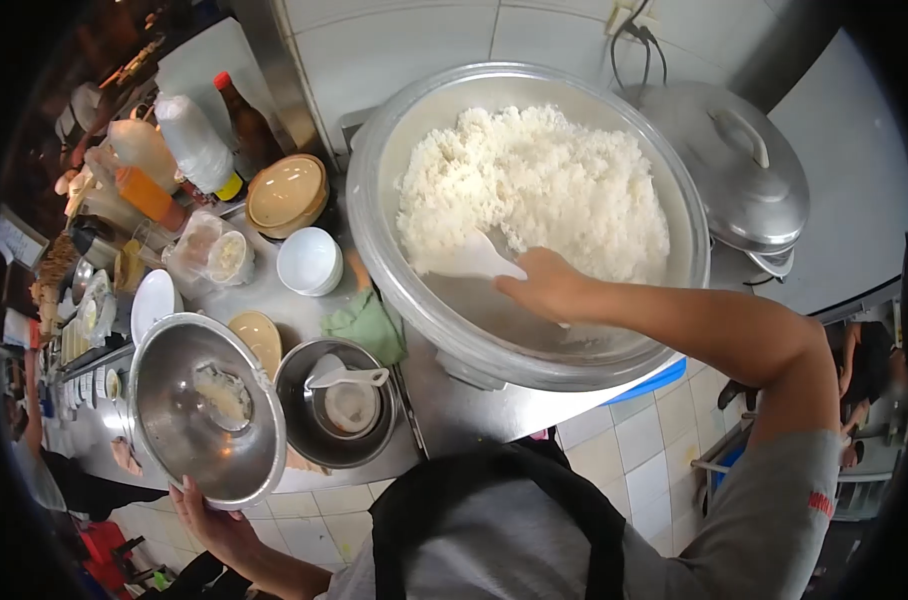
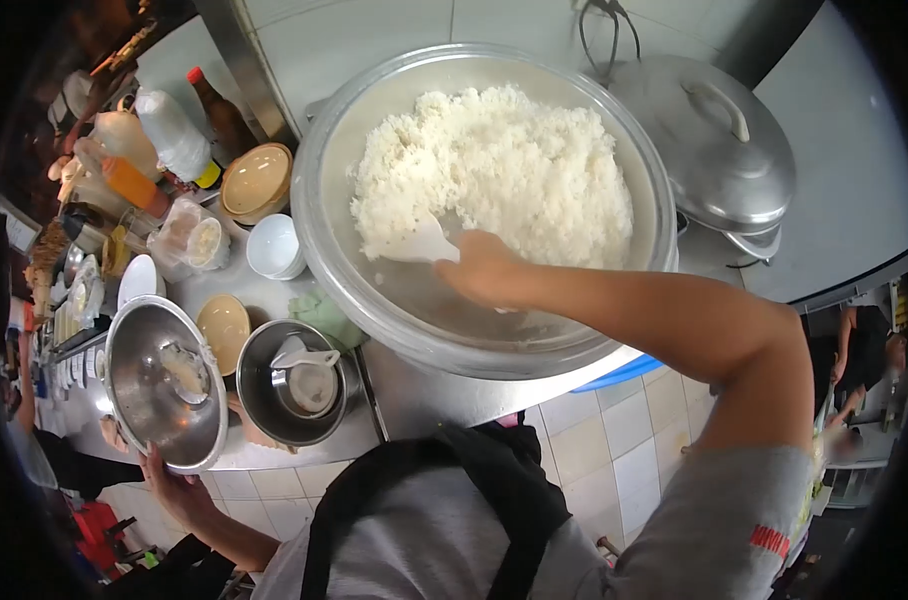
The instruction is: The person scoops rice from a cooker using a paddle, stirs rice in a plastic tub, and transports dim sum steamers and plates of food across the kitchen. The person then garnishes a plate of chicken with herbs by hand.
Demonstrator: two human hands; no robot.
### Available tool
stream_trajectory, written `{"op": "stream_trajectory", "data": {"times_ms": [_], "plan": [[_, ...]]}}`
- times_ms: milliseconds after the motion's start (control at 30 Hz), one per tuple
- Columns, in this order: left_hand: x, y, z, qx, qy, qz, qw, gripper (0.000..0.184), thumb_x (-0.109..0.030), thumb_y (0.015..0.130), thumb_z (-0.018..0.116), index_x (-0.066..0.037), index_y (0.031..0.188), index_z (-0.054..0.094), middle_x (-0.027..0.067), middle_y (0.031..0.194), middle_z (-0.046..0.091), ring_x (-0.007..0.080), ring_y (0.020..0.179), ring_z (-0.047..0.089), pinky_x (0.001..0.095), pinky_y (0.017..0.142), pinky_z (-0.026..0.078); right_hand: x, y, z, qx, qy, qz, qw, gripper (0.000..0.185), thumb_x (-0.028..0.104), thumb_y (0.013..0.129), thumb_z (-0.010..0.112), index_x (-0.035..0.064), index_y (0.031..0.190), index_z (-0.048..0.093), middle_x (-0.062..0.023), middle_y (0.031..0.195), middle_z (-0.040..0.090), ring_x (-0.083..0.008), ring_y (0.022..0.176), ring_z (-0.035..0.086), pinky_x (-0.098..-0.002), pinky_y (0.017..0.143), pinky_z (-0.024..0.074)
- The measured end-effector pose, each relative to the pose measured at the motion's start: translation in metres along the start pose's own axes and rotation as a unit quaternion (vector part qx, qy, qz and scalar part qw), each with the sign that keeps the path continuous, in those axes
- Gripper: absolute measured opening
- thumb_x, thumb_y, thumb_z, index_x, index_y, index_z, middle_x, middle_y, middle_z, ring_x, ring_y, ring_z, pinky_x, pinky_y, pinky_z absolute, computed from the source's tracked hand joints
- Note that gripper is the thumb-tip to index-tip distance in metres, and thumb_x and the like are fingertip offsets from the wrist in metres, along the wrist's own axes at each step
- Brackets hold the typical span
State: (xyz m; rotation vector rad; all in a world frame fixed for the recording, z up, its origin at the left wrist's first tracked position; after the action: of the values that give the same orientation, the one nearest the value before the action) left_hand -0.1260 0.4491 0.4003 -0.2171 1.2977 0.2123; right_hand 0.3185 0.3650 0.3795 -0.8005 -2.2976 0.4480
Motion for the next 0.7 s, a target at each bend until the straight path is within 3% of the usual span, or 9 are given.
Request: {"op": "stream_trajectory", "data": {"times_ms": [133, 233, 367, 500, 600, 700], "plan": [[-0.008, -0.01, -0.001, -0.011, 0.007, -0.021, 1.0, 0.041, -0.016, 0.08, 0.055, 0.001, 0.114, 0.04, 0.0042, 0.071, 0.054, 0.0051, 0.039, 0.041, 0.0173, 0.028, 0.026, -0.002, 0.011, 0.008, -0.011, 0.012, 0.006, 1.0, 0.046, 0.035, 0.08, 0.05, -0.0102, 0.091, 0.053, -0.0255, 0.085, 0.056, -0.0355, 0.078, 0.055, -0.0394, 0.07, 0.0431], [-0.005, -0.014, -0.015, 0.011, 0.019, -0.013, 1.0, 0.032, -0.021, 0.08, 0.055, -0.004, 0.105, 0.047, -0.0003, 0.072, 0.053, 0.0014, 0.044, 0.043, 0.0146, 0.03, 0.025, -0.013, 0.028, 0.017, -0.069, -0.048, -0.056, 0.995, 0.047, 0.037, 0.081, 0.05, -0.0084, 0.093, 0.052, -0.0253, 0.085, 0.056, -0.0354, 0.078, 0.056, -0.0393, 0.07, 0.0434], [-0.011, -0.02, -0.013, -0.042, 0.003, -0.025, 0.999, 0.038, -0.016, 0.08, 0.054, 0.0, 0.112, 0.041, 0.0046, 0.072, 0.054, 0.0058, 0.039, 0.042, 0.0172, 0.028, 0.027, -0.018, 0.033, -0.004, -0.083, -0.127, -0.086, 0.985, 0.041, 0.034, 0.081, 0.051, -0.0053, 0.09, 0.053, -0.0213, 0.088, 0.058, -0.0344, 0.081, 0.058, -0.0395, 0.071, 0.0458], [-0.014, -0.005, 0.014, 0.073, 0.057, -0.026, 0.995, 0.032, -0.015, 0.081, 0.051, 0.0, 0.109, 0.045, 0.0053, 0.076, 0.055, 0.0066, 0.046, 0.048, 0.0179, 0.03, 0.032, -0.016, 0.035, -0.014, -0.099, -0.211, -0.144, 0.962, 0.038, 0.034, 0.081, 0.052, -0.0028, 0.087, 0.054, -0.0197, 0.082, 0.059, -0.0341, 0.08, 0.057, -0.0397, 0.07, 0.0458], [-0.025, 0.0, 0.064, 0.212, 0.061, -0.035, 0.975, 0.03, -0.014, 0.082, 0.048, 0.001, 0.107, 0.046, 0.0058, 0.081, 0.056, 0.0072, 0.055, 0.053, 0.0189, 0.034, 0.036, -0.01, 0.027, -0.018, -0.129, -0.224, -0.182, 0.949, 0.037, 0.033, 0.081, 0.052, -0.0029, 0.087, 0.054, -0.0197, 0.08, 0.059, -0.0339, 0.077, 0.058, -0.0401, 0.069, 0.0458], [-0.037, 0.009, 0.104, 0.275, 0.057, -0.026, 0.959, 0.028, -0.012, 0.082, 0.047, 0.003, 0.106, 0.046, 0.0062, 0.083, 0.057, 0.0074, 0.056, 0.054, 0.018, 0.037, 0.038, -0.003, 0.012, -0.028, -0.127, -0.19, -0.225, 0.947, 0.037, 0.033, 0.081, 0.052, -0.0039, 0.085, 0.055, -0.0209, 0.08, 0.059, -0.0338, 0.077, 0.057, -0.0398, 0.068, 0.0455]]}}
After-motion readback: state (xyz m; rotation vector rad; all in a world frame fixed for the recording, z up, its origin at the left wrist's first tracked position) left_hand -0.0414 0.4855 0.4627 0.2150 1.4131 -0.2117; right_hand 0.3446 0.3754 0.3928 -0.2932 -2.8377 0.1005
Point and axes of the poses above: each hand's wrist, its own y-axis towards the middle knuckle, its own z-axis out of the palm, x = y × z, the point moved 4 cm from there along y, towards the middle knuckle
